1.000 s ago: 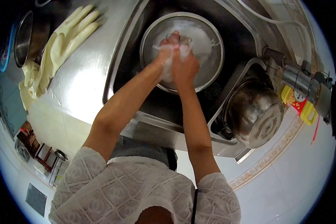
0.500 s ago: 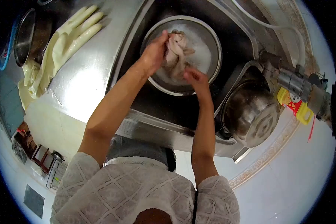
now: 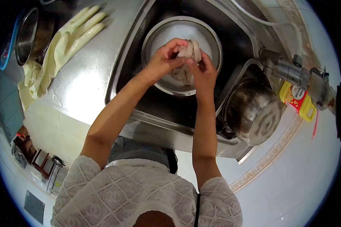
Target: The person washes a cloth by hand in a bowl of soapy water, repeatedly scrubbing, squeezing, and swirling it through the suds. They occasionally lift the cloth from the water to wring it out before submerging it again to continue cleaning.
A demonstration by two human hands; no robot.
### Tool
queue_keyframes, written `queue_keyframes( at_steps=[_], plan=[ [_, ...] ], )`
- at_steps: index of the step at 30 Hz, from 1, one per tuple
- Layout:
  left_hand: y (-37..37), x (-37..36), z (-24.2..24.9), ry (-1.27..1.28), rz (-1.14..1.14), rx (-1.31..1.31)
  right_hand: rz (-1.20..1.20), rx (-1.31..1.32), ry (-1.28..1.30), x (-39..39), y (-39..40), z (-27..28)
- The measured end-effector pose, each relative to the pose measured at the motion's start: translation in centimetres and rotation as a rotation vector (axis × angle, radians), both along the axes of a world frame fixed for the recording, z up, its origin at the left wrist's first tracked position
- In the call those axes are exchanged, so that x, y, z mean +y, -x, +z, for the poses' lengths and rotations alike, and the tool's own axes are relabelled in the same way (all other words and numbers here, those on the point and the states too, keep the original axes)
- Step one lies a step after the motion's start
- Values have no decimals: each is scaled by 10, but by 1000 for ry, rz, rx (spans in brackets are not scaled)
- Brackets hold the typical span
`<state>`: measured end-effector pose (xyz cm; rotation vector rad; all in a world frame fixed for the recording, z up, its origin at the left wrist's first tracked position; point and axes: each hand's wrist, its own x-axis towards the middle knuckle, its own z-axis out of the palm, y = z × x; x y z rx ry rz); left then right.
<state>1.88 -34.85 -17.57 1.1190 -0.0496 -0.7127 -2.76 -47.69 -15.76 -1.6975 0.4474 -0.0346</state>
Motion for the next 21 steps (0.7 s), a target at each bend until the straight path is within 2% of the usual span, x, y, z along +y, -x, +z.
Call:
queue_keyframes(
  at_steps=[2, 4, 7, 8, 10, 12, 13, 15, 16, 18, 21],
  plan=[
    [1, 3, -1, 80, 59, 23, 1, 21, -54, -4, 1, 0],
    [2, 6, -4, 159, 119, 48, -285, -9, -601, -8, 5, 2],
    [0, 7, -10, 158, 173, 103, -369, -119, -737, -11, 7, 11],
    [-1, 6, -13, 234, 170, 118, -403, -183, -807, -11, 7, 13],
    [-3, 5, -9, 313, 167, 131, -394, -239, -810, -11, 6, 21],
    [-6, 7, -3, 550, 175, 412, -417, -311, -824, -11, 5, 29],
    [-6, 5, 1, 552, 176, 410, -414, -312, -823, -10, 6, 30],
    [-2, -1, 9, 344, 190, 398, -295, -377, -627, -10, 9, 32],
    [-2, -1, 5, 345, 191, 397, -294, -378, -627, -11, 11, 34],
    [-3, 1, -3, 210, 193, 191, -445, -372, -442, -19, 15, 38],
    [-4, 8, -6, 167, 207, 173, -493, -393, -401, -32, 22, 41]
  ],
)
